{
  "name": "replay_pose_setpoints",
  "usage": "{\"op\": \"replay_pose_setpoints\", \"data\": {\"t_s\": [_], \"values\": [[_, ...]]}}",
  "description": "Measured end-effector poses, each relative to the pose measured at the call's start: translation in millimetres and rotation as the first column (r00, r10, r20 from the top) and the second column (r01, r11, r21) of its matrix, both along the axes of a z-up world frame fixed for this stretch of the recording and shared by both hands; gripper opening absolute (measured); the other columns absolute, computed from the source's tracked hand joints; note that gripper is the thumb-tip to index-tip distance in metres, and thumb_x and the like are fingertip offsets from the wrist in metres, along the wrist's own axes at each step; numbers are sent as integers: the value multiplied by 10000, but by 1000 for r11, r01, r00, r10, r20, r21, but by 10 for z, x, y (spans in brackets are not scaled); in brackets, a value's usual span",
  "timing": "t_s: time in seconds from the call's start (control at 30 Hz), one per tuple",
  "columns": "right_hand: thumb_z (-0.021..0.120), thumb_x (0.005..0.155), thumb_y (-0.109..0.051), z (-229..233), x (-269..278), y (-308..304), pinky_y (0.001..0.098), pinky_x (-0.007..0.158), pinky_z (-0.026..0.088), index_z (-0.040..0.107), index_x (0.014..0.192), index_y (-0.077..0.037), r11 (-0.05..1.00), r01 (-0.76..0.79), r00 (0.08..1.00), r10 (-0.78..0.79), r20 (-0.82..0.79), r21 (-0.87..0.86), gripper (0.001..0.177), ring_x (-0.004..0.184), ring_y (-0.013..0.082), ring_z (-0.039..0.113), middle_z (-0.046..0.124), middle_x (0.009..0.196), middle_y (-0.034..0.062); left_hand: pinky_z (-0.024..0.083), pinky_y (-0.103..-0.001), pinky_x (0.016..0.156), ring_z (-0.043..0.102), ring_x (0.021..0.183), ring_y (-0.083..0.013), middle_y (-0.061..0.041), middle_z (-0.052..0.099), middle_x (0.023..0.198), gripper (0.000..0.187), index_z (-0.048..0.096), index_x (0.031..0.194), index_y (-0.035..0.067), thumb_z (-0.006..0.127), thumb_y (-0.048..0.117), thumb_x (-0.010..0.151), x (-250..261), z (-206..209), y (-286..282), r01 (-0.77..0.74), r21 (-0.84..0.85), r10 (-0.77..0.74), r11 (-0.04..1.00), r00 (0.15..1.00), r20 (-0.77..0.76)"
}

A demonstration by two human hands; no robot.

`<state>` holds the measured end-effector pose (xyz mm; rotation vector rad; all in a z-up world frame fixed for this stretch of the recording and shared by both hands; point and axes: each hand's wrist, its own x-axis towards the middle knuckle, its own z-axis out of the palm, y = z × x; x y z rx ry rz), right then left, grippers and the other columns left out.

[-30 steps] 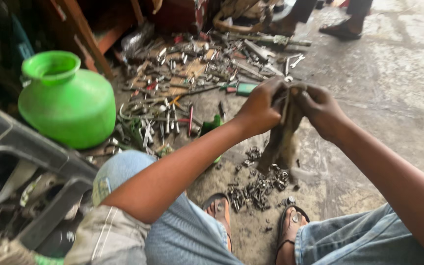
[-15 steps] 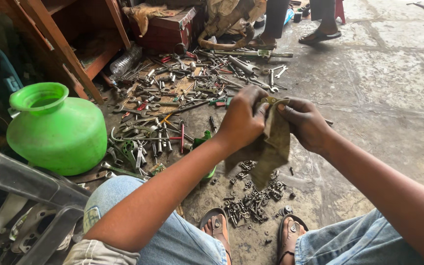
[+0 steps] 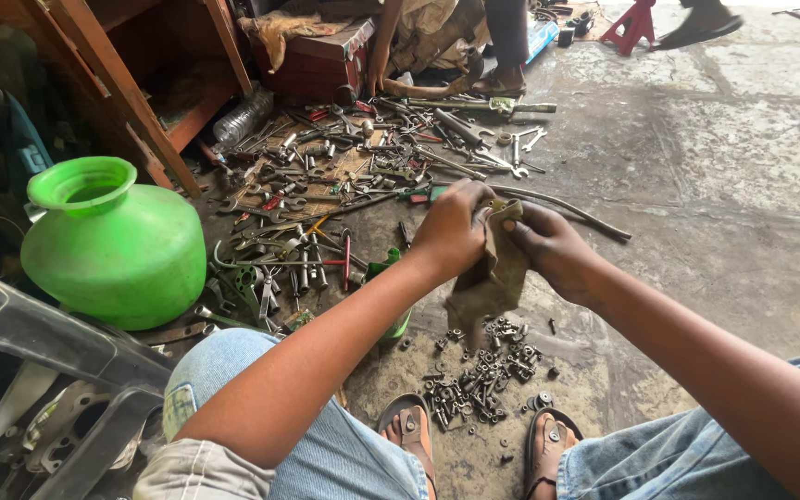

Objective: The person sits on the floor and repeatedly picks up small metal parts from a pile, wipes each one with a cloth, and places it into a green container. The person handles the parts one at a time throughout the clip.

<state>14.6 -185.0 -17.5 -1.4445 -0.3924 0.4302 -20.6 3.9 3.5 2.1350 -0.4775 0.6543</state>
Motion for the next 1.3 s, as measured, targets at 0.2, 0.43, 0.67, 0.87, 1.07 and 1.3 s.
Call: {"op": "replay_pose_setpoints", "data": {"t_s": [0.2, 0.43, 0.67, 0.87, 1.07, 1.3], "values": [[561, 1060, -294, -31, -84, 89, 264, 608, 486, 720, 1085, -39, 924, 342, 926, -300, 228, -174, 302, 701, 99, 577, 683, 840, 17, 561, -437, 937, 660, 1046, -404, -244, 634, 1140, 287, 619, 1100, -37, 640, 29, 822, -152, 38, -103, 48, 131, -58, 990, 996, 73], [581, 1077, -313, -269, 90, 55, 268, 505, 398, 724, 955, -38, 878, 454, 876, -408, 258, -151, 332, 600, 70, 490, 625, 725, 3, 562, -468, 908, 665, 1042, -434, -233, 651, 1144, 413, 638, 1129, -39, 619, -46, 716, -176, -61, -99, -16, 136, 14, 991, 1000, 16], [529, 1099, -196, -372, 509, -366, 288, 575, 491, 679, 995, 12, 834, 548, 811, -513, 280, -60, 277, 680, 109, 588, 665, 832, 44, 574, -456, 862, 691, 1040, -375, -180, 660, 1197, 300, 648, 1088, 29, 641, -9, 790, 233, -555, 418, -135, 488, 251, 862, 951, -180], [558, 1095, -234, -325, 468, -347, 274, 605, 499, 714, 1048, 3, 849, 527, 824, -497, 273, -46, 288, 714, 100, 606, 695, 865, 32, 602, -449, 827, 728, 985, -347, -169, 702, 1096, 233, 699, 1012, 57, 672, -2, 788, 576, -1146, 921, -148, 777, 335, 612, 939, -85], [561, 1088, -243, -282, 404, -315, 264, 628, 515, 724, 1046, 12, 857, 510, 835, -474, 279, -70, 305, 730, 85, 616, 700, 874, 30, 605, -439, 843, 741, 976, -350, -169, 734, 1052, 167, 748, 949, 81, 672, 8, 820, 692, -1606, 1295, -199, 808, 439, 554, 895, -81], [574, 1093, -294, -226, 330, -282, 269, 620, 516, 711, 1047, 20, 863, 497, 856, -472, 212, -85, 346, 711, 97, 625, 700, 862, 42, 625, -412, 720, 760, 872, -345, -220, 701, 1085, 250, 676, 1083, 33, 674, 13, 834, 671, -1801, 1294, -254, 832, 454, 494, 891, 2]]}}
